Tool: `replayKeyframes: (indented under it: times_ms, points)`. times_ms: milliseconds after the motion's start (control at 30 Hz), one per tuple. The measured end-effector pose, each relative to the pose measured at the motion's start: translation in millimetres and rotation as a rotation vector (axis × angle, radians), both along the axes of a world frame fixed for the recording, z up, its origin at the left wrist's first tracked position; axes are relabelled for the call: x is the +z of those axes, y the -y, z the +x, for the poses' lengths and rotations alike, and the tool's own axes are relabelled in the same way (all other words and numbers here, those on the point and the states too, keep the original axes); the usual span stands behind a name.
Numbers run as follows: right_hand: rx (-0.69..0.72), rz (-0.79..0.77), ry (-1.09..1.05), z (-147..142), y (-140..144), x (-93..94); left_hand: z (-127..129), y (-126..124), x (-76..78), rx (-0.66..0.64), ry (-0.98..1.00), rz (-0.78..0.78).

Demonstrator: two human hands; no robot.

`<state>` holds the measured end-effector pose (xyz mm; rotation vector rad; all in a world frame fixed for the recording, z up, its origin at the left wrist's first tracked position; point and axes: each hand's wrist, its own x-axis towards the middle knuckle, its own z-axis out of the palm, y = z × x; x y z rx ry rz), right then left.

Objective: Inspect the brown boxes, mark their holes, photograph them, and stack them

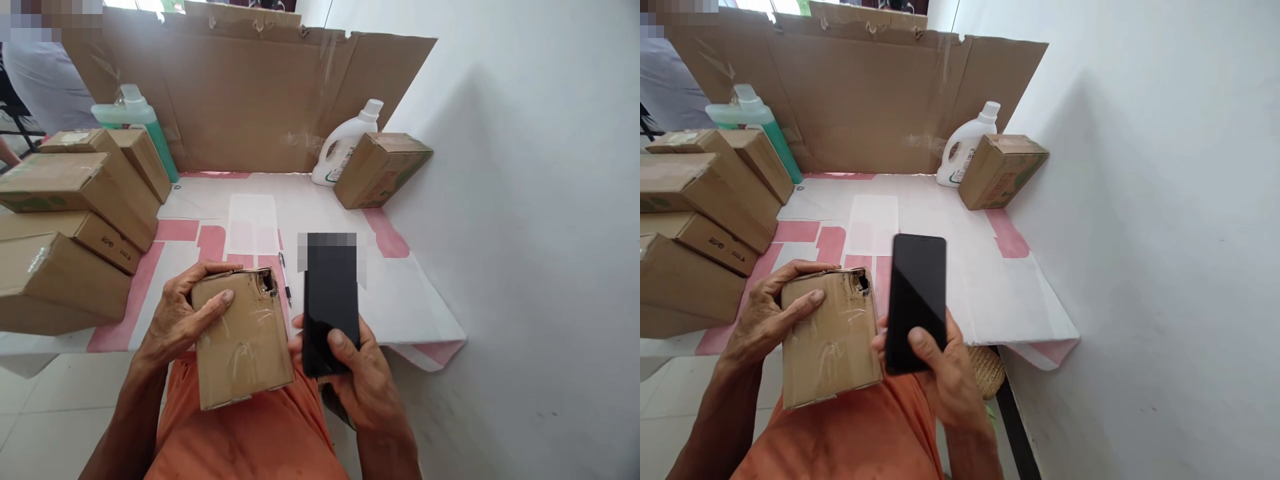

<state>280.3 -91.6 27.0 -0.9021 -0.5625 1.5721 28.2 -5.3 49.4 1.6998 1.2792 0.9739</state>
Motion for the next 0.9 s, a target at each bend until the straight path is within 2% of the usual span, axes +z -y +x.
replayKeyframes:
  times_ms: [100,200,467,733,900]
  points:
    - [0.162,0.04,-0.093,-24.9,11.4,18.4,-0.8,3.3,0.3,0.015,-0.021,0.042]
    - [0.256,0.073,-0.124,-37.6,14.6,20.7,-2.6,7.7,-0.8,0.017,-0.014,0.086]
    - [0.218,0.022,-0.105,-37.9,28.0,20.5,-3.4,9.1,-4.4,-0.004,0.01,0.11]
    - [0.174,-0.037,0.05,-31.6,40.0,0.5,-4.8,9.1,-3.7,-0.004,0.009,0.111]
    - [0.166,-0.075,0.045,-28.5,43.8,-3.8,-5.6,11.0,-4.1,-0.013,0.001,0.117]
